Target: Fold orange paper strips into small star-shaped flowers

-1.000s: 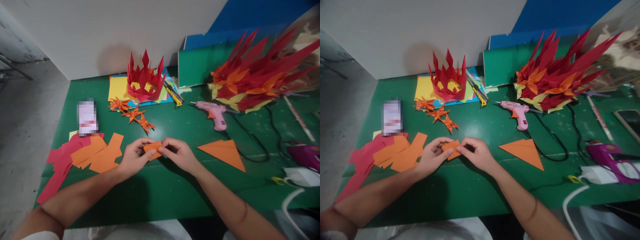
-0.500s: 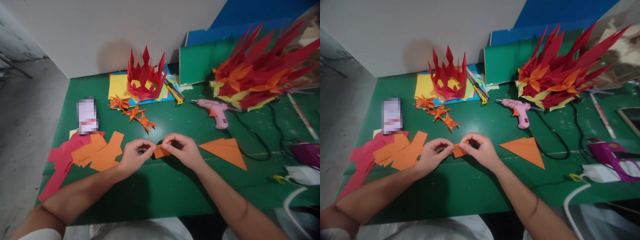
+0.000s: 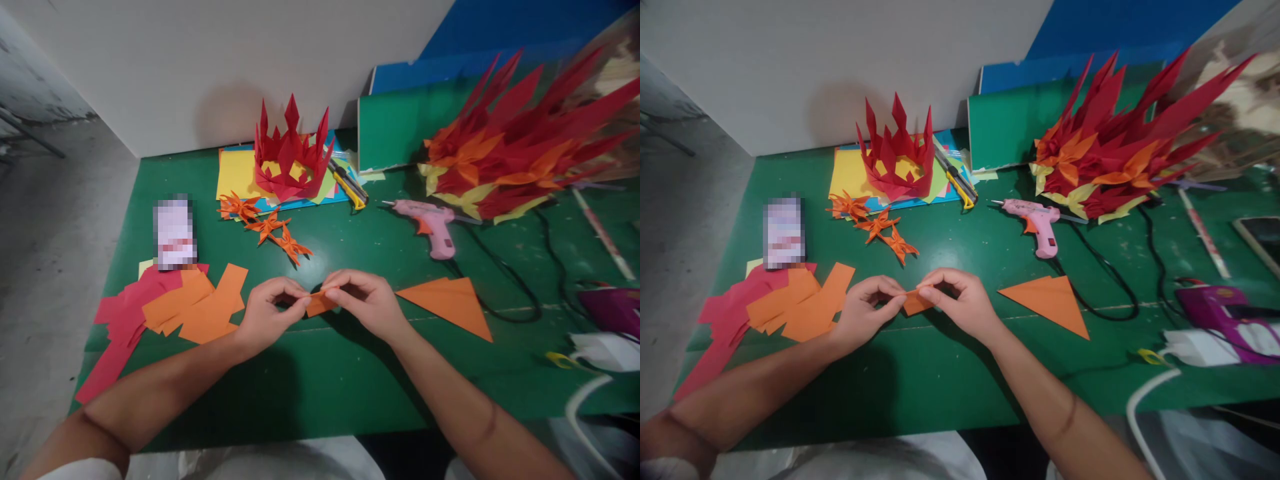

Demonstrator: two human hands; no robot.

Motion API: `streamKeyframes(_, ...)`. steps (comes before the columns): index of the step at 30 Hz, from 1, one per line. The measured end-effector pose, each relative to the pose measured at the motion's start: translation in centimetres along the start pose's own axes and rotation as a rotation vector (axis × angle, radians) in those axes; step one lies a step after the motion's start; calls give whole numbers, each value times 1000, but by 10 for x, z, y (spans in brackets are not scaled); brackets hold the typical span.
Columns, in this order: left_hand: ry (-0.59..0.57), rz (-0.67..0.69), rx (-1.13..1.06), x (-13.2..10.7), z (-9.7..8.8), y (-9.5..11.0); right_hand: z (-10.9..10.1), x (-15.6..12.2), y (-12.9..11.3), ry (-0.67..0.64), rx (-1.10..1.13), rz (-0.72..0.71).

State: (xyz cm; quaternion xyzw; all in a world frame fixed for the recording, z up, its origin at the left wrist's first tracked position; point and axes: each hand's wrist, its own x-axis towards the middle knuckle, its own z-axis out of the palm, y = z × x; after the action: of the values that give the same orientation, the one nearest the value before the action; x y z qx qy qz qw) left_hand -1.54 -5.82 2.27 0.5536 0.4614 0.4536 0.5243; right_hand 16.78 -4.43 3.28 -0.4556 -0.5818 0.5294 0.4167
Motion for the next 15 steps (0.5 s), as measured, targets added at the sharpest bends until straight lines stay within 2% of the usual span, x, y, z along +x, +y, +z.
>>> streamKeyframes(9,-28,10,-65,1,2,2,-1,2,-1,59,-35,36)
streamKeyframes(15,-28,-71,-215,-1,2,1,-4,1,3,114,-75,67)
